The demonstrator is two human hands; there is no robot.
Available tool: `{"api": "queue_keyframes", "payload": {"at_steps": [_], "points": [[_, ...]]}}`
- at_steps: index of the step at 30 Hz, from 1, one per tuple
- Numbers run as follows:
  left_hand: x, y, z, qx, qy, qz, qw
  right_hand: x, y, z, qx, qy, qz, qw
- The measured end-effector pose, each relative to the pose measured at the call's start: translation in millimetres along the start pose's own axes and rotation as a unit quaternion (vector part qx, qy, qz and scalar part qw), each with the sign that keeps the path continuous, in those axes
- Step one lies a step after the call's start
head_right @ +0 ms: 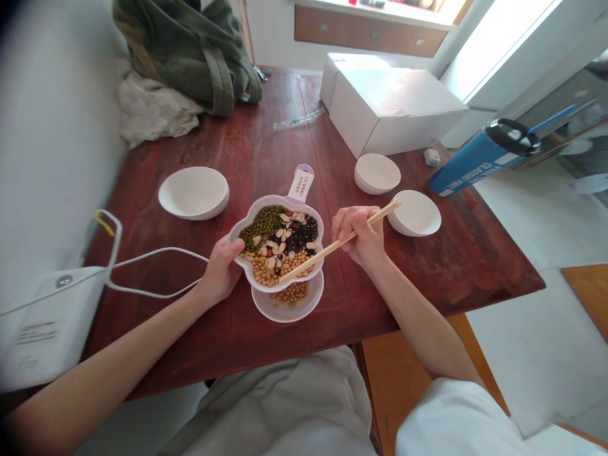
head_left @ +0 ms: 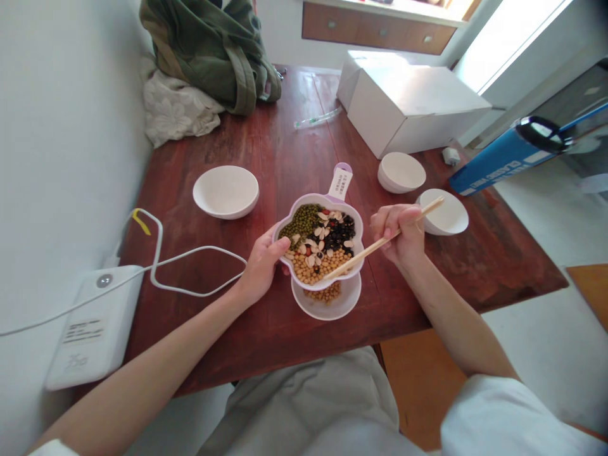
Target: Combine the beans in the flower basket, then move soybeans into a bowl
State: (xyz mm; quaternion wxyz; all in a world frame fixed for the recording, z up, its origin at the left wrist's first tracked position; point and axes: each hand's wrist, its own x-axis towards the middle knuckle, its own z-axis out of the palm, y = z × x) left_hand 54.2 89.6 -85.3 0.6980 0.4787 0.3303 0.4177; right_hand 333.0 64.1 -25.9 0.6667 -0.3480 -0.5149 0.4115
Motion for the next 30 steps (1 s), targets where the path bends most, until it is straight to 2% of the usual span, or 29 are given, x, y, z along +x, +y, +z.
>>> {"api": "queue_keyframes", "payload": {"at_steps": [4,12,19,25,30], "points": [[0.2,0.2,0.0,-0.003,-0.002,0.000,1.000,3.5,-3.8,-6.2,-0.024,0.028,-0.023,0.999],[0.5,2.8,2.2,-0.014,-0.006,-0.003,1.000,5.2,-3.2,-7.9,-0.010,0.031,-0.040,0.999],[0.1,5.8,4.6,-0.029,-0.009,-0.002,1.000,10.2,-6.0,-12.6,-0.012,0.076,-0.049,0.996],[0.4,6.9,5.5,-0.041,-0.014,0.000,0.999,9.7,-5.5,-13.1,-0.022,0.037,-0.092,0.995],[0.0,7.7,6.4,-0.049,-0.023,0.000,0.999,1.9,-4.8,-13.1,-0.055,-0.016,-0.099,0.993]]}}
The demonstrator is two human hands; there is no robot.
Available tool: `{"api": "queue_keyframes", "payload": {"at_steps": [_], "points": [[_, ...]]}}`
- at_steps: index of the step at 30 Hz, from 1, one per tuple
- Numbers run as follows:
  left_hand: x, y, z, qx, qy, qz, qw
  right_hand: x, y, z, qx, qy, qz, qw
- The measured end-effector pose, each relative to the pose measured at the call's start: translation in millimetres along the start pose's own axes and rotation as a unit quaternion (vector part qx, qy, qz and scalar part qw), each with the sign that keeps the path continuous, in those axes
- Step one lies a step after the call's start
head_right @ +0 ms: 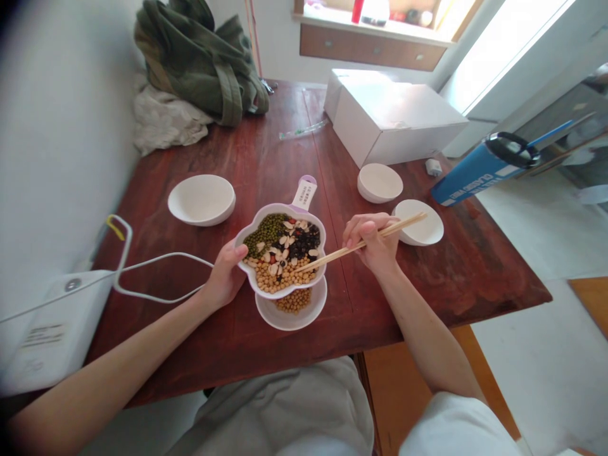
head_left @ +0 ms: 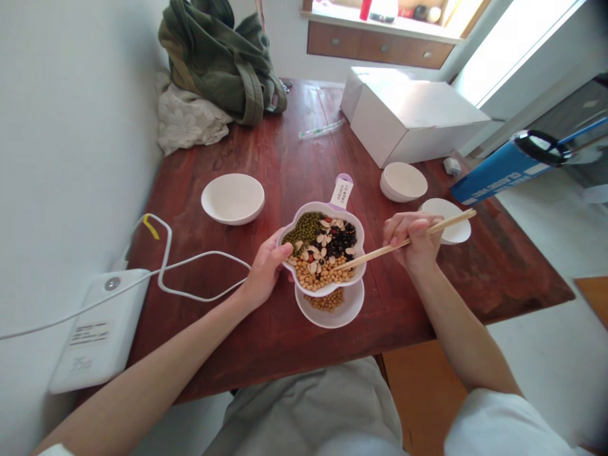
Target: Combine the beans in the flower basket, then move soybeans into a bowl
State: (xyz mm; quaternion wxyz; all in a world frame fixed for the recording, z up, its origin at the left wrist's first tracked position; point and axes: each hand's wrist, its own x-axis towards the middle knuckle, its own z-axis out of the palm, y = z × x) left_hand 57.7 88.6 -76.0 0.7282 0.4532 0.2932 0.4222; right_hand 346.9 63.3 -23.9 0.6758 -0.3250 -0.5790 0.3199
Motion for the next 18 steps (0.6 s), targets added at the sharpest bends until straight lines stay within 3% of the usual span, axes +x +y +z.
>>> {"api": "queue_keyframes", "payload": {"at_steps": [5,18], "points": [[-0.1,-0.2,-0.5,0.003,0.000,-0.002,1.000,-4.7,2.9,-3.5,-0.020,-0.030,0.006,0.999],[-0.4,-2.0,-3.0,0.019,0.009,-0.005,1.000,-6.5,5.4,9.4,0.029,-0.009,0.088,0.996]]}}
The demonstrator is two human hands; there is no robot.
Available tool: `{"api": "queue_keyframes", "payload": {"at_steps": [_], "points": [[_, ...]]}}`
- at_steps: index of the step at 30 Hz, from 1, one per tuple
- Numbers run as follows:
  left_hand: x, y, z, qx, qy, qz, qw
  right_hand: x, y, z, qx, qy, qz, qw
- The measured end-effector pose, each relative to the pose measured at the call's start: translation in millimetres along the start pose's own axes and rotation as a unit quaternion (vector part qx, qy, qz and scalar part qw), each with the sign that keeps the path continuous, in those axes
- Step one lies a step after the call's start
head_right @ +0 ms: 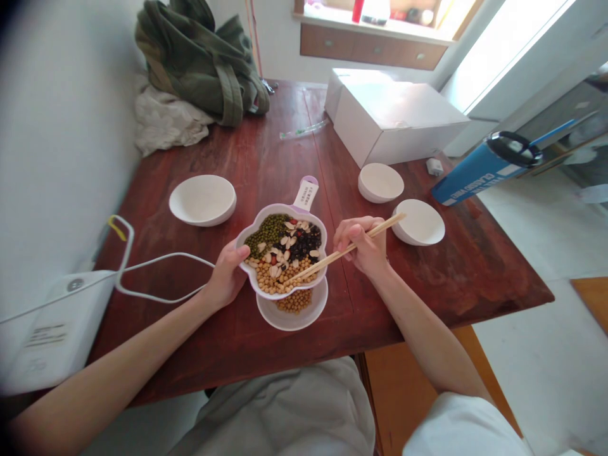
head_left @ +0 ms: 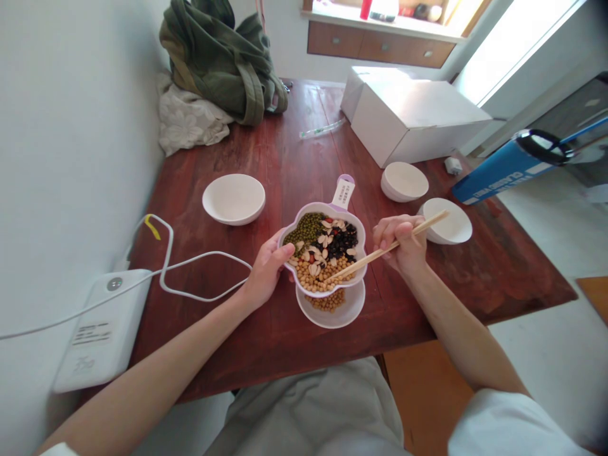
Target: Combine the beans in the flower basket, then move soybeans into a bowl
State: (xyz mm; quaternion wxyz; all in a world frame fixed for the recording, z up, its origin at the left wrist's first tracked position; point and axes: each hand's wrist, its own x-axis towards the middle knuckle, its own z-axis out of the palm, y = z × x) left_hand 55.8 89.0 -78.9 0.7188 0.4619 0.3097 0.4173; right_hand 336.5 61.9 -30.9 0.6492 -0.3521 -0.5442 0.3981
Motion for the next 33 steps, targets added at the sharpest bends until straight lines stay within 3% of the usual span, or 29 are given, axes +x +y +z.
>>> {"api": "queue_keyframes", "payload": {"at_steps": [7,11,15,22,33], "points": [[0.2,0.1,0.0,-0.003,-0.001,-0.005,1.000,0.9,-2.7,6.3,0.019,-0.030,-0.019,0.999],[0.1,0.2,0.3,-0.010,-0.004,-0.004,1.000,1.8,-2.4,6.4,-0.016,-0.010,-0.035,0.999],[0.4,0.3,0.7,-0.010,-0.002,0.002,1.000,1.3,-1.0,3.0,-0.039,-0.031,-0.057,0.997],[1.1,1.5,1.8,-0.007,0.010,0.003,1.000,-0.5,-3.1,4.2,-0.048,-0.082,-0.055,0.994],[1.2,1.5,2.0,-0.004,0.009,-0.003,1.000,0.8,0.3,5.5,-0.022,-0.069,-0.034,0.997]]}}
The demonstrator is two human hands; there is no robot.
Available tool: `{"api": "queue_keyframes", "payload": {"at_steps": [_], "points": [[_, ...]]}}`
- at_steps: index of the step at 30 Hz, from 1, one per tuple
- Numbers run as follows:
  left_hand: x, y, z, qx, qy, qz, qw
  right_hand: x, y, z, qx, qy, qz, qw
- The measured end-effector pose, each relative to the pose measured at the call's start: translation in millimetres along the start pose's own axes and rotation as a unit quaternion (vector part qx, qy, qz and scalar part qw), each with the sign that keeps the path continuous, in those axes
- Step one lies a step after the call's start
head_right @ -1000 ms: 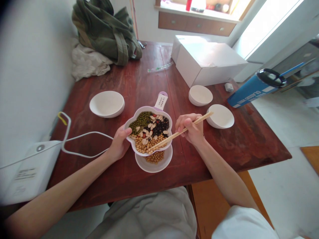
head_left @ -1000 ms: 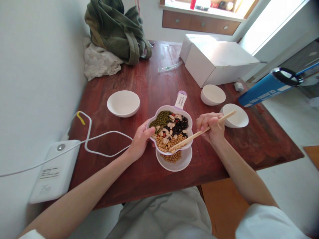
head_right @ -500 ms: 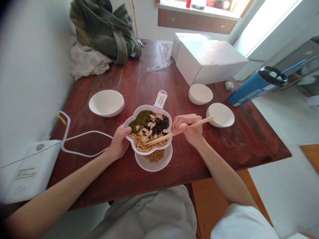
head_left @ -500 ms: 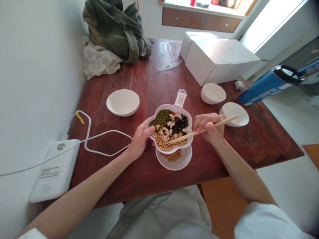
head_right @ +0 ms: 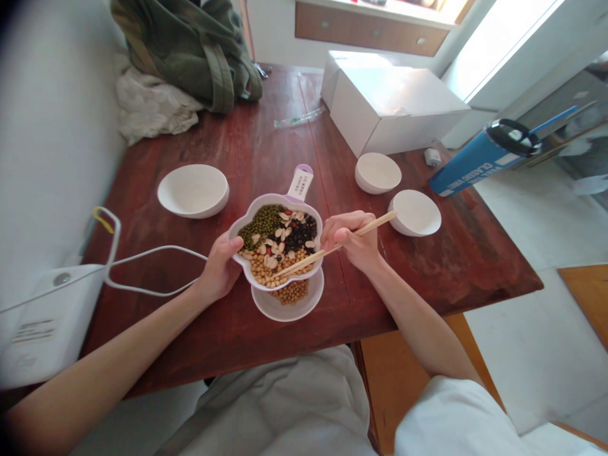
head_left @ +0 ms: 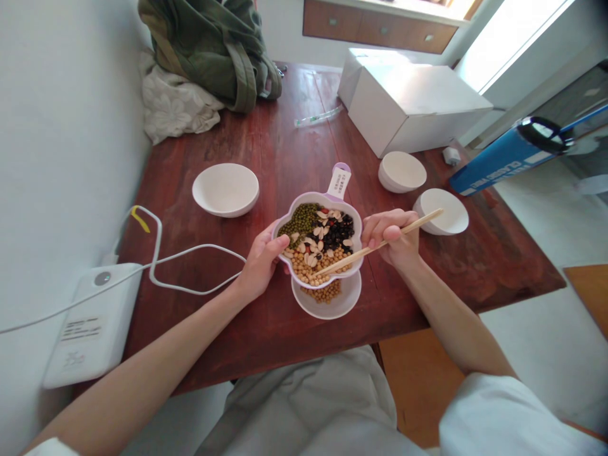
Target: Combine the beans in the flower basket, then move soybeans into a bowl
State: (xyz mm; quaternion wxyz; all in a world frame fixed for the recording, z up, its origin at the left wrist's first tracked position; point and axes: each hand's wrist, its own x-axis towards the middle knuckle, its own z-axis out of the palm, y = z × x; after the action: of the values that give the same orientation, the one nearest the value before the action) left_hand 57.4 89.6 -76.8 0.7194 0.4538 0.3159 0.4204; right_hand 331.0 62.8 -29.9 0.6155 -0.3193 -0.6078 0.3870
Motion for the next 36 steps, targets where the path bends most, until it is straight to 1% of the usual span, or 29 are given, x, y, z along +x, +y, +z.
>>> {"api": "queue_keyframes", "payload": {"at_steps": [4,9,14,20,28,33,36], "points": [[-0.1,0.7,0.6,0.004,0.000,0.002,1.000,1.8,-0.6,2.6,0.023,0.011,-0.005,1.000],[-0.5,1.5,1.3,0.004,0.002,0.002,1.000,1.4,0.1,2.3,-0.002,0.045,0.005,0.999],[-0.5,2.0,1.3,0.001,0.000,0.000,1.000,1.2,0.7,1.9,0.000,0.063,-0.005,0.998],[-0.3,1.1,0.7,-0.005,-0.001,-0.001,1.000,1.4,0.5,1.3,-0.005,0.069,0.008,0.998],[-0.2,2.3,2.2,-0.008,-0.001,0.001,1.000,2.3,1.5,0.3,0.000,0.072,0.007,0.997],[-1.1,3.4,3.6,-0.006,0.003,0.008,1.000,2.8,1.6,-0.5,-0.011,0.085,0.018,0.996],[-1.5,2.8,3.1,0.001,0.004,0.008,1.000,2.8,1.1,-0.2,-0.004,0.081,0.010,0.997]]}}
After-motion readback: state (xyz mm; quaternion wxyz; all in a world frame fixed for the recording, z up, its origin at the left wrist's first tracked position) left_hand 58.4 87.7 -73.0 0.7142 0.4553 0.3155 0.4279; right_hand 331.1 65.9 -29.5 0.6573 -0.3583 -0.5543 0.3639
